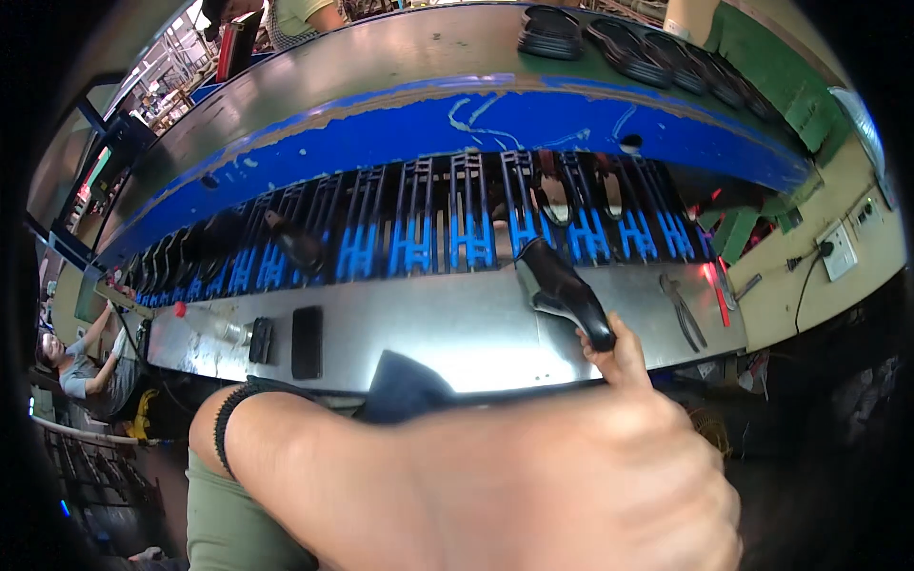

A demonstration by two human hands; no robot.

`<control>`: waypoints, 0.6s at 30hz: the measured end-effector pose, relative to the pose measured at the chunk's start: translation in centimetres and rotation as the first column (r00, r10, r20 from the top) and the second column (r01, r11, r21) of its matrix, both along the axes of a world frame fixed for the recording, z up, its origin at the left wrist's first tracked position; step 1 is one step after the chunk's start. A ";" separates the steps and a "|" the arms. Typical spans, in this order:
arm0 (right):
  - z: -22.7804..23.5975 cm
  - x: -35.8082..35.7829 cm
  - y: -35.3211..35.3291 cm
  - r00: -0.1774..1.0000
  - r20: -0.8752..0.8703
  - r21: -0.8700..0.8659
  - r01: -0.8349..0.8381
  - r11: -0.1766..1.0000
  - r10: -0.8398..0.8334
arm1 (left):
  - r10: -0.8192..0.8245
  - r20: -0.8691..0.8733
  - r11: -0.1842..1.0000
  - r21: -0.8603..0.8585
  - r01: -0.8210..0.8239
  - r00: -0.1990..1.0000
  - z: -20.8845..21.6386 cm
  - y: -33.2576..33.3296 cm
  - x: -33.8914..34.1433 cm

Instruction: Inspecting shoe components and finished shoes on an assembly line conveyor.

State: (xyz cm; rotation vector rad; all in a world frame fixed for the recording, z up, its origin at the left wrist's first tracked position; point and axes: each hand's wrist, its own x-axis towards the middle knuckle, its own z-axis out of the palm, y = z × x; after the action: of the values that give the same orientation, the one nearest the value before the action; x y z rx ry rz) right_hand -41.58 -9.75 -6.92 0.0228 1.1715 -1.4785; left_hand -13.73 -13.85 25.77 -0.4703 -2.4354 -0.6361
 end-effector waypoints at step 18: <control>-5.9 2.1 4.2 -0.210 -0.923 -0.322 -0.043 0.946 -0.324 | 0.700 -0.177 0.579 -0.426 -0.695 0.692 2.2 -20.5 -14.2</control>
State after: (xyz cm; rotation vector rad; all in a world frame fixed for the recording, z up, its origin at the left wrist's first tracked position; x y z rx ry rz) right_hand -39.50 -5.52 -12.87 -1.6564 2.2948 -1.7601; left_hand -27.92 -34.38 27.99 0.3573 -2.4852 0.3093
